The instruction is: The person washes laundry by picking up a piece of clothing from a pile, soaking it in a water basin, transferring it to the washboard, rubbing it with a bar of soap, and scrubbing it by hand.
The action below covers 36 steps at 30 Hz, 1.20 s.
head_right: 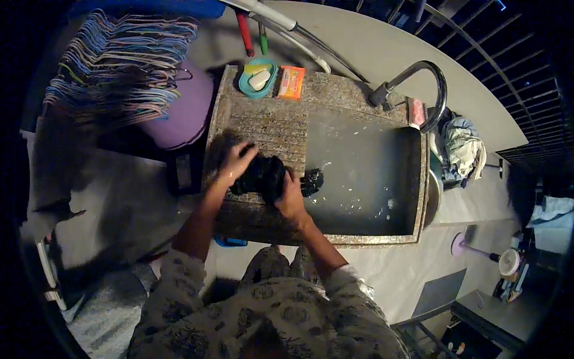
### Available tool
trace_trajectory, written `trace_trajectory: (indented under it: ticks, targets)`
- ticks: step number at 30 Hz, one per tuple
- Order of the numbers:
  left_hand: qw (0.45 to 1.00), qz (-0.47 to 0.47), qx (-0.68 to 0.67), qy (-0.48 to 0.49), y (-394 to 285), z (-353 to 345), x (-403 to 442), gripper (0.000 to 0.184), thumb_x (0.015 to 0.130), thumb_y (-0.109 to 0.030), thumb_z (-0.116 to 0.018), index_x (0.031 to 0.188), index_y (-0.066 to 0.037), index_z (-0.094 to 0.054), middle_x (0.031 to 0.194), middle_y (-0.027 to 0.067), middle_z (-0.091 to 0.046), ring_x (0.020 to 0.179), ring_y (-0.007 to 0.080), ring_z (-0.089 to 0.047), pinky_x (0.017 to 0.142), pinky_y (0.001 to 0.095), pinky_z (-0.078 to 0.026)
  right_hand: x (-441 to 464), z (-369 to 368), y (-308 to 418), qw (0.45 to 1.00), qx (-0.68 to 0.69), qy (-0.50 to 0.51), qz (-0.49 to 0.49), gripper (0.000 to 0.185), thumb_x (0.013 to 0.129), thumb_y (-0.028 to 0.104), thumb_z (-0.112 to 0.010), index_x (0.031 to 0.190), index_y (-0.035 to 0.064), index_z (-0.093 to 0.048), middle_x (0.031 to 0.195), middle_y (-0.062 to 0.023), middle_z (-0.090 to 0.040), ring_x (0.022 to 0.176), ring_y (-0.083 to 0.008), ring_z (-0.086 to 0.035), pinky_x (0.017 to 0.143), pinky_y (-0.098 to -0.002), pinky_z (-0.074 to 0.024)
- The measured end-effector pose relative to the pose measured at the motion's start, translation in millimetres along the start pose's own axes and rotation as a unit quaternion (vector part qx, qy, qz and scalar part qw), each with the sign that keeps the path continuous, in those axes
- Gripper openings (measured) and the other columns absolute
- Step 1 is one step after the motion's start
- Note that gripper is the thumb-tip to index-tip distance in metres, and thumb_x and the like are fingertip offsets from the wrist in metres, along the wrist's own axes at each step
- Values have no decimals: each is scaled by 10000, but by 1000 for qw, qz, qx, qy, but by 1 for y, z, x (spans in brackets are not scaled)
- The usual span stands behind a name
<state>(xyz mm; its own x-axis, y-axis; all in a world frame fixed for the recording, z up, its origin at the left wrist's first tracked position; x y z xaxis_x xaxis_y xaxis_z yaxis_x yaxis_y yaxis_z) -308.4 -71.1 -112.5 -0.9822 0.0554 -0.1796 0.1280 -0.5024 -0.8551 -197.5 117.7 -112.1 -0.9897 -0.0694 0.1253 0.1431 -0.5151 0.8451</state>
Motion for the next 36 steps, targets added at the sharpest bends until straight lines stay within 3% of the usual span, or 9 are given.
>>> trace_trajectory:
  ticks: [2,3,8,13,17,20,25,31,36]
  targets:
    - [999,-34,-11,17,15,-8,-42,491,888,-340,-762,1217,18,-691,1224,238,-693,1168,352,-652,1027,423,-482,-13,16,31,997,-65,26,-38,961,670,-10,-763,1536,54,-353,1514,-239,-393,1399,-455,-387,1120,-493,-419]
    - [968,-231,97,-33,-13,4,-67,435,870,-284,-776,1201,-13,-700,1294,240,-639,1208,382,-602,1058,466,-454,-17,20,38,993,-97,39,-55,1011,667,-14,-759,1568,68,-307,1551,-233,-356,1415,-453,-373,1127,-500,-413]
    - [940,-205,242,-129,3,-25,-111,414,926,-312,-700,1201,-6,-661,1420,255,-523,1269,471,-516,1089,523,-416,-5,-21,36,950,-230,200,-71,1108,685,81,-769,1631,123,-194,1681,-87,-217,1545,-374,-195,1031,-750,-372]
    - [927,-179,247,-216,54,-55,-37,426,926,-368,-650,1136,2,-670,1296,258,-619,1169,450,-591,1021,546,-459,49,-62,-31,944,-314,105,3,633,837,428,-671,1333,60,-534,1297,-149,-578,1244,-376,-496,986,-675,-405]
    - [968,9,249,-21,36,-40,37,384,932,-349,-633,1050,12,-688,1077,259,-699,975,434,-675,880,532,-534,111,-65,-46,927,-265,252,-80,626,833,449,-680,1271,21,-548,1307,-211,-591,1310,-410,-497,958,-635,-468]
    - [957,41,286,20,20,-35,53,366,914,-339,-656,1030,5,-700,1124,268,-691,1014,432,-670,886,519,-539,126,-59,-44,920,-225,284,-152,708,755,330,-764,1336,21,-503,1411,-233,-512,1387,-424,-426,992,-656,-458]
    - [945,-238,200,-98,-33,3,-66,385,875,-334,-742,1081,-11,-702,1454,239,-505,1240,463,-534,1051,542,-435,19,-22,13,978,-147,144,-29,1014,620,75,-835,1511,45,-353,1568,-204,-335,1481,-433,-282,1080,-720,-369]
    - [945,-173,237,-142,1,-33,-100,328,890,-322,-726,1028,-27,-688,1358,219,-555,1180,449,-557,1014,532,-446,-15,-44,-4,953,-257,162,0,839,730,212,-765,1478,65,-415,1500,-180,-406,1439,-411,-334,1067,-732,-346]
    - [935,-139,241,-221,50,-56,-18,269,945,-278,-635,938,-23,-723,1099,206,-704,1024,415,-651,883,517,-513,71,-48,-26,950,-252,184,-12,461,780,218,-667,1212,69,-604,1172,-147,-672,1214,-335,-568,944,-527,-476]
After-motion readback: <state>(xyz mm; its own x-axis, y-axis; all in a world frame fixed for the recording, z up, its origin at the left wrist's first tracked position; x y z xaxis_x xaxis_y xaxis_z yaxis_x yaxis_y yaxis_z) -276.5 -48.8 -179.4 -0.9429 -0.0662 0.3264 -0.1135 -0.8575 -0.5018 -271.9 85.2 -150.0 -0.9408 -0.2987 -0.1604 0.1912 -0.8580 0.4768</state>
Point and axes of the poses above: each hand's wrist, its own x-axis towards the middle knuckle, its own z-axis out of the back of the hand, y = z × x, the point moved 5 cm from there along x, towards the middle knuckle
